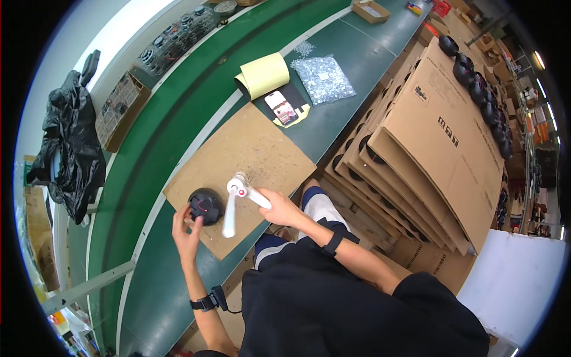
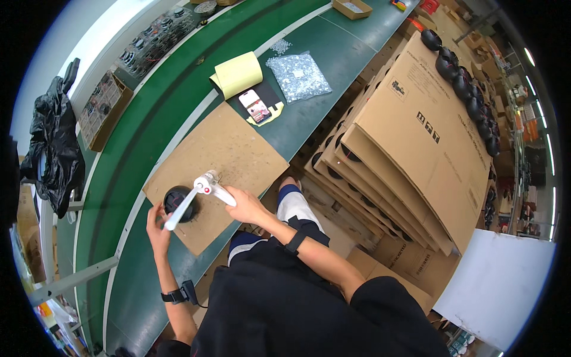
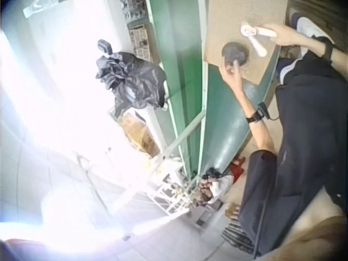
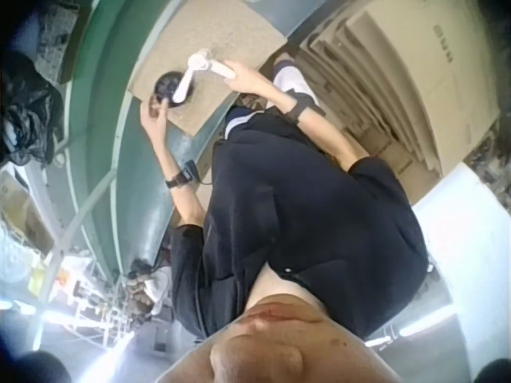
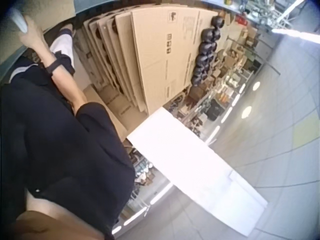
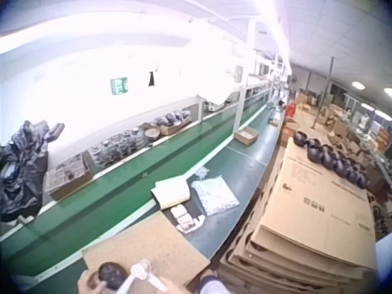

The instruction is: Using a hot glue gun to secure wires inside black hemispherical plastic enclosures in a factory setting.

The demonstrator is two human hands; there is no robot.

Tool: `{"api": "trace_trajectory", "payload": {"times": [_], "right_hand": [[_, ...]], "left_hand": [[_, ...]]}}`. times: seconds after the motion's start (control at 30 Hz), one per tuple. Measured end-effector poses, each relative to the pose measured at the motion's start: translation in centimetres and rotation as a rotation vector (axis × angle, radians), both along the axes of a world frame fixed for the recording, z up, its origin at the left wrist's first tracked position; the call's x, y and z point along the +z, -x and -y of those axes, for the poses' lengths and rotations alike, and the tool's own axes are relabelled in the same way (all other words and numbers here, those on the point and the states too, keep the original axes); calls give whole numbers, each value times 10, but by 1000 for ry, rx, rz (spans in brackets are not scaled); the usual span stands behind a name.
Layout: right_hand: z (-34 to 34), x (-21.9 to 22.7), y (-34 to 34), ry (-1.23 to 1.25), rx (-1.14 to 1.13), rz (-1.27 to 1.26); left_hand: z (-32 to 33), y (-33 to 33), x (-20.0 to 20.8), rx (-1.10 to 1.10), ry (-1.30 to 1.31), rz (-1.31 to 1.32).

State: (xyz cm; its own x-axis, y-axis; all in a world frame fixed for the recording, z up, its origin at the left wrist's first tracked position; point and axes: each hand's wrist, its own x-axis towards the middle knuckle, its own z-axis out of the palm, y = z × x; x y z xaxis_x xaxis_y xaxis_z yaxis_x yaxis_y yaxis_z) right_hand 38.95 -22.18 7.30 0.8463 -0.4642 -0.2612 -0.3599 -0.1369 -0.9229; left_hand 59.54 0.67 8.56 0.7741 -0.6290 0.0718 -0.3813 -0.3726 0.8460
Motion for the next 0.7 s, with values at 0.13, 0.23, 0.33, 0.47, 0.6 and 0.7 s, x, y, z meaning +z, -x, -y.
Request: {"api": "trace_trajectory", "payload": {"times": [0.13,0.23,0.33,0.47,0.6,0.7], "right_hand": [[-19,7,-13,15,92,-64],[-30,16,-18,17,33,-16],[-32,18,-18,-14,26,-75],[-30,14,-20,3,5,-50],[-31,7,-22,4,-28,-37],[-24,15,-21,56,-34,14]], "left_hand": [[70,46,95,-287,26,274],[79,44,96,-293,21,463],[82,42,89,-243,62,446],[82,38,86,-253,-2,322],[83,35,83,-303,28,357],[78,33,79,-333,-15,261]]}}
